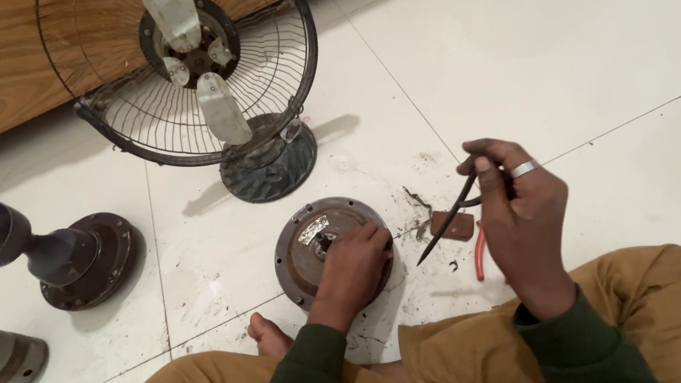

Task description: The person sits on the floor and scrapes old gasket residue off a fan motor housing cover, working around its central hub by hand with a small scraping tool. They set the tool down, pick up pliers, and continue prying debris from the cover and surrounding parts.

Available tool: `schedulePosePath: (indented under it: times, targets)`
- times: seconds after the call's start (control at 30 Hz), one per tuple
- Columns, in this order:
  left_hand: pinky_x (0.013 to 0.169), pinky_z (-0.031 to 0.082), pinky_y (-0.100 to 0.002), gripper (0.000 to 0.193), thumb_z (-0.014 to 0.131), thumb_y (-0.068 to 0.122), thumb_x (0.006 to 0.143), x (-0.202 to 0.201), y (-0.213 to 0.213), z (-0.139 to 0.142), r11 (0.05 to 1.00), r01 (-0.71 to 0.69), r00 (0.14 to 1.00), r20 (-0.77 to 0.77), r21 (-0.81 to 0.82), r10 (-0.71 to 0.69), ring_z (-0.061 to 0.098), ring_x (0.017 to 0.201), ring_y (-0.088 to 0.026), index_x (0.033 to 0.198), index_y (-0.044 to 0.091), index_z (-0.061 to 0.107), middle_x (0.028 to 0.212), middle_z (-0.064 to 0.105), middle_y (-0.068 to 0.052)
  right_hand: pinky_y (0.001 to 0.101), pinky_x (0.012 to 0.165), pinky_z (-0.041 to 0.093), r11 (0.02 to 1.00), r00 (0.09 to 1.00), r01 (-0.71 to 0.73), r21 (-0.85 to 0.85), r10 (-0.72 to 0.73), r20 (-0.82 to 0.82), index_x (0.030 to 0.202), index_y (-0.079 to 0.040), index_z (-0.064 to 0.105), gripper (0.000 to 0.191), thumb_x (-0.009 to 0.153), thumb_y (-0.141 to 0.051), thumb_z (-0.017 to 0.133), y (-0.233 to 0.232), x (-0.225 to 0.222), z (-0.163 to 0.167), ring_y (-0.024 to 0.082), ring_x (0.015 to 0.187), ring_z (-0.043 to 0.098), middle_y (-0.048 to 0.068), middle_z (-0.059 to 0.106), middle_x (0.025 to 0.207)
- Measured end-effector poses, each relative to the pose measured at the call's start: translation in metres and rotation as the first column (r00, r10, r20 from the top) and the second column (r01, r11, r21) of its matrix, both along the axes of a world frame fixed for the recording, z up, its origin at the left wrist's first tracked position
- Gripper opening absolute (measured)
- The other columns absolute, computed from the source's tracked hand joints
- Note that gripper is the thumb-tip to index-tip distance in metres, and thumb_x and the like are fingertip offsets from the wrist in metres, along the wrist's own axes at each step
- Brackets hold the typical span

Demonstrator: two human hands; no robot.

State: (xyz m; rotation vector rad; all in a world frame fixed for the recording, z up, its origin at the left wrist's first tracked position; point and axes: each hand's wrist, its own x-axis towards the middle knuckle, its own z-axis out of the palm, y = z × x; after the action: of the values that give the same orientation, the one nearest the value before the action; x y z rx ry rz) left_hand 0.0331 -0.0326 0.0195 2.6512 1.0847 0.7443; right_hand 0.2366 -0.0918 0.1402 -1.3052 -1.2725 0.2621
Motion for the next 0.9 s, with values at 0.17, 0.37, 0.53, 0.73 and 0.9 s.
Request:
schedulePosePath:
  times: [0.17, 0.37, 0.53, 0.73, 0.9]
  targets:
    - [0.069, 0.054, -0.046, 0.021, 0.075, 0.021, 0.089, 0.009, 0.003, -0.002, 0.997, -0.075, 0.997, -0.016, -0.032, 0.075, 0.068, 0.083, -0.034, 0.088, 0.005, 0.062, 0.088, 0.064, -0.012, 0.025, 0.062, 0.054, 0.996, 0.996, 0.07, -0.048, -0.068, 0.051, 0.117, 0.001, 0.07, 0.018, 0.107, -0.003, 0.056, 0.001, 0.008, -0.004, 0.01, 0.074, 0.067, 0.009, 0.075, 0.09]
    - [0.066, 0.054, -0.048, 0.017, 0.072, 0.016, 0.087, 0.007, 0.001, 0.004, 0.996, -0.05, 0.999, -0.024, -0.073, 0.048, 0.068, 0.081, -0.036, 0.095, 0.004, 0.063, 0.091, 0.065, -0.014, 0.025, 0.06, 0.052, 0.995, 0.992, 0.098, -0.034, -0.095, 0.082, 0.116, 0.001, 0.071, 0.017, 0.106, -0.002, 0.057, 0.003, 0.01, -0.003, 0.009, 0.07, 0.066, 0.009, 0.075, 0.09]
    - [0.071, 0.056, -0.047, 0.016, 0.071, 0.015, 0.085, 0.005, 0.004, 0.003, 1.0, 0.0, 0.999, 0.05, 0.0, 0.0, 0.069, 0.087, -0.036, 0.091, 0.005, 0.06, 0.091, 0.065, -0.013, 0.0256, 0.057, 0.049, 0.993, 0.989, 0.106, -0.049, -0.101, 0.107, 0.115, 0.002, 0.071, 0.016, 0.105, -0.002, 0.058, 0.002, 0.01, -0.004, 0.01, 0.065, 0.064, 0.009, 0.075, 0.088]
    - [0.065, 0.054, -0.049, 0.027, 0.074, 0.021, 0.084, 0.008, 0.006, -0.001, 0.986, -0.08, 0.996, -0.05, -0.146, 0.074, 0.068, 0.079, -0.039, 0.096, 0.001, 0.06, 0.093, 0.066, -0.017, 0.0247, 0.061, 0.052, 0.996, 0.993, 0.085, -0.036, -0.082, 0.08, 0.115, 0.001, 0.071, 0.016, 0.106, -0.002, 0.058, 0.002, 0.01, -0.006, 0.01, 0.071, 0.067, 0.009, 0.075, 0.088]
    - [0.069, 0.055, -0.048, 0.021, 0.072, 0.021, 0.09, 0.006, 0.009, 0.0, 0.987, -0.076, 0.997, -0.044, -0.139, 0.071, 0.07, 0.084, -0.038, 0.093, 0.004, 0.061, 0.094, 0.069, -0.014, 0.0246, 0.069, 0.055, 0.998, 0.99, 0.052, 0.028, -0.055, 0.129, 0.116, 0.001, 0.07, 0.015, 0.108, -0.002, 0.058, 0.002, 0.008, -0.006, 0.01, 0.084, 0.072, 0.009, 0.075, 0.093]
